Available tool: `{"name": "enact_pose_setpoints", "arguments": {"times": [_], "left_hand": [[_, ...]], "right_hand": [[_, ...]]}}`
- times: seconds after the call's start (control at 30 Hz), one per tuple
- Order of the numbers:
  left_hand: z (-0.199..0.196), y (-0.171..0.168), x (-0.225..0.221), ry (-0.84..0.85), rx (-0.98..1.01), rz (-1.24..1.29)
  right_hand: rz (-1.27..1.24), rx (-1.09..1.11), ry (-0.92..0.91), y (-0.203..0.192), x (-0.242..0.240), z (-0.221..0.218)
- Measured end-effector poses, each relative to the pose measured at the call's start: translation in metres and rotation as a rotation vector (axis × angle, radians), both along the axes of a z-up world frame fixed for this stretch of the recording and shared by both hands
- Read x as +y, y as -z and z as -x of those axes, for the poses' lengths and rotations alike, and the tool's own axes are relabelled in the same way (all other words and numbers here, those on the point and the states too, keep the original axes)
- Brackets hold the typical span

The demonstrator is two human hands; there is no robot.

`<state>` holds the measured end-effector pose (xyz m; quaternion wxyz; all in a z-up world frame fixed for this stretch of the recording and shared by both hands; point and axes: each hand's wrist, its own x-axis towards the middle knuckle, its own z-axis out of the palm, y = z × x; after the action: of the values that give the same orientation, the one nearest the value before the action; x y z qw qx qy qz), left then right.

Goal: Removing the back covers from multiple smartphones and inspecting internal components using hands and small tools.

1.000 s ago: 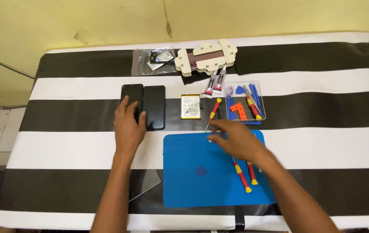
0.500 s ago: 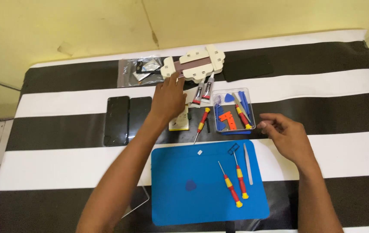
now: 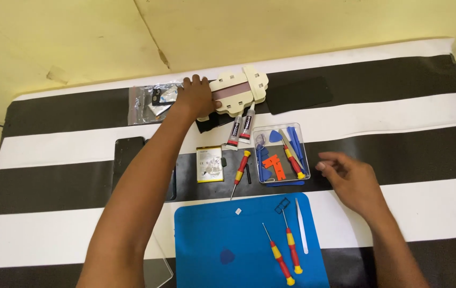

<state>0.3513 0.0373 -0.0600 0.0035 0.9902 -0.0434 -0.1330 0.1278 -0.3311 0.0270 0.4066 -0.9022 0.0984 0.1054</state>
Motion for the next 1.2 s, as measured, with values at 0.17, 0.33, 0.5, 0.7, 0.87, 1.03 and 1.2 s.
{"name": "enact_pose_setpoints", "arguments": {"times": [0.17,0.33,0.5,0.7,0.87,1.03,1.2], "left_hand": [[0.007,-0.031,0.004,-0.002,0.102,0.133],[-0.005,-0.019,0.009,0.005,0.129,0.213],[0.013,-0.028,0.007,0.057,0.018,0.276],[0.053,-0.065,0.0,0.072,-0.249,0.373],[0.082,-0.065,0.006,-0.003,-0.347,0.536],[0.096,-0.066,0.013,-0.159,-0.28,0.739],[0.093,-0.06,0.04,-0.338,-0.14,1.031]], "right_hand": [[0.227,-0.15,-0.25,-0.033,0.032,-0.065],[0.147,-0.254,-0.274,0.007,0.066,-0.167],[0.206,-0.129,-0.301,0.045,0.09,-0.223],[0.011,-0.081,-0.342,0.026,0.097,-0.205],[-0.244,-0.064,-0.335,0.026,0.1,-0.19],[-0.526,-0.081,-0.307,0.045,0.094,-0.182],[-0.593,-0.135,-0.266,0.051,0.097,-0.174]]}}
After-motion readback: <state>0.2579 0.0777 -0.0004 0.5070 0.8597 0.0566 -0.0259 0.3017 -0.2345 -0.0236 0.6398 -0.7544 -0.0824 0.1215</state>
